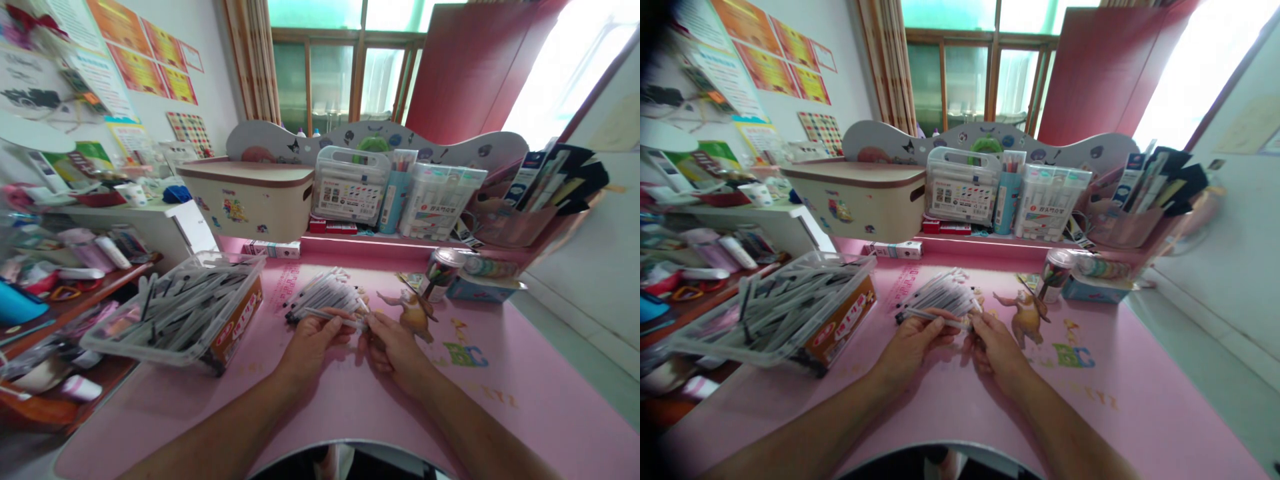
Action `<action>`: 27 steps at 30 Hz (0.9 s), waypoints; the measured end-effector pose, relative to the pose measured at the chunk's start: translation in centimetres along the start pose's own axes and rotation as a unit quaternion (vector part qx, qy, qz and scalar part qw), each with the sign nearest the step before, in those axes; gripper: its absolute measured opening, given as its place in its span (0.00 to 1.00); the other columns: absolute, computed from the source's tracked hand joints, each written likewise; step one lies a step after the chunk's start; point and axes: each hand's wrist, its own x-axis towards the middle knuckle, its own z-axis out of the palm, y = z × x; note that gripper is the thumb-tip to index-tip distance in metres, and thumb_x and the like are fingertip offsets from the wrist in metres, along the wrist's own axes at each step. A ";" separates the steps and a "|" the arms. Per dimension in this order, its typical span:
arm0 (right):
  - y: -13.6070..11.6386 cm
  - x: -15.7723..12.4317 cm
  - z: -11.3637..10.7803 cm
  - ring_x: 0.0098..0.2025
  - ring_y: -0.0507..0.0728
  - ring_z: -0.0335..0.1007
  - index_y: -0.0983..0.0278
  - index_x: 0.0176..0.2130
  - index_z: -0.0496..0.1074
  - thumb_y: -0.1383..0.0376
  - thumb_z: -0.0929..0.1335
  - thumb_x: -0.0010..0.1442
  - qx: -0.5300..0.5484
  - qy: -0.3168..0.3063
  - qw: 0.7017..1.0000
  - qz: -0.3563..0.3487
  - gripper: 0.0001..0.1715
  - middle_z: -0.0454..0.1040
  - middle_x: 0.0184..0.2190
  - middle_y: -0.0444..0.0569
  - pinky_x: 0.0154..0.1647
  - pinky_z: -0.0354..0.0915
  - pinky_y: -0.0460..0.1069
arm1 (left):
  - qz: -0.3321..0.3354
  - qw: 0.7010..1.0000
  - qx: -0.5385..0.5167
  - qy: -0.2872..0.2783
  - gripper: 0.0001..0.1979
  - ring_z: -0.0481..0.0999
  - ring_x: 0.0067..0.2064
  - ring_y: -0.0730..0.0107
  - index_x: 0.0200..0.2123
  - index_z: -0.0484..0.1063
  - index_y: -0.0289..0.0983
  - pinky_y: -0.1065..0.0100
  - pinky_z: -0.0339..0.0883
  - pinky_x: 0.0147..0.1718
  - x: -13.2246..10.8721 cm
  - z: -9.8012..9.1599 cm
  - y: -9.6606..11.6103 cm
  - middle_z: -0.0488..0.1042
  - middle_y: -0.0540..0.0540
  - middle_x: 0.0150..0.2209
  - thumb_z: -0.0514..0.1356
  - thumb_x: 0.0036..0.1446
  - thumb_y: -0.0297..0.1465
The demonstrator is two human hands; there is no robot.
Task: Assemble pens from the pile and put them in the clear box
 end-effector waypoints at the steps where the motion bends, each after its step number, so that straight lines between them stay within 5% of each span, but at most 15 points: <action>1: 0.2 0.0 0.0 0.10 0.42 0.42 0.63 0.28 0.63 0.43 0.70 0.52 -0.017 0.004 1.000 0.001 0.27 0.67 0.15 0.40 0.10 0.38 0.40 | 0.002 1.000 -0.003 0.005 0.14 0.79 0.35 0.68 0.35 0.76 0.34 0.71 0.72 0.34 0.1 0.0 0.0 0.80 0.42 0.33 0.69 0.49 0.38; 6: 1.1 0.3 -0.2 0.11 0.42 0.42 0.62 0.23 0.59 0.41 0.69 0.53 -0.047 -0.003 0.999 -0.024 0.31 0.55 0.13 0.34 0.11 0.39 0.40 | -0.017 0.999 -0.026 0.031 0.17 0.81 0.35 0.66 0.35 0.75 0.34 0.70 0.74 0.32 0.1 0.1 -0.1 0.82 0.42 0.35 0.70 0.47 0.40; 12: 0.3 -0.2 0.2 0.13 0.43 0.41 0.60 0.35 0.62 0.49 0.73 0.52 0.003 -0.036 0.999 -0.026 0.24 0.58 0.17 0.32 0.12 0.36 0.39 | 0.009 0.999 -0.026 0.029 0.17 0.81 0.34 0.66 0.35 0.74 0.33 0.71 0.74 0.33 0.1 -0.1 0.1 0.82 0.40 0.33 0.70 0.47 0.39; 17: 0.3 -0.2 0.3 0.13 0.42 0.43 0.63 0.27 0.62 0.42 0.69 0.54 -0.027 0.011 1.000 0.009 0.28 0.60 0.16 0.37 0.12 0.37 0.40 | 0.005 0.999 -0.017 0.033 0.17 0.81 0.34 0.67 0.34 0.74 0.33 0.72 0.73 0.32 0.0 0.1 0.2 0.82 0.40 0.34 0.70 0.47 0.40; 23: 0.2 -0.4 0.4 0.13 0.43 0.41 0.59 0.34 0.61 0.54 0.75 0.48 0.003 -0.021 1.000 -0.011 0.23 0.58 0.17 0.32 0.11 0.36 0.39 | 0.012 0.999 -0.023 0.033 0.16 0.81 0.33 0.67 0.34 0.74 0.33 0.71 0.73 0.33 0.2 -0.1 0.1 0.81 0.42 0.32 0.70 0.48 0.39; 27: 0.2 -0.3 0.3 0.13 0.42 0.45 0.63 0.30 0.63 0.46 0.69 0.55 -0.012 0.007 1.000 0.017 0.24 0.63 0.18 0.37 0.12 0.37 0.39 | 0.008 0.999 -0.016 0.032 0.17 0.80 0.33 0.68 0.34 0.74 0.33 0.71 0.73 0.32 0.2 -0.1 0.1 0.82 0.41 0.33 0.70 0.48 0.39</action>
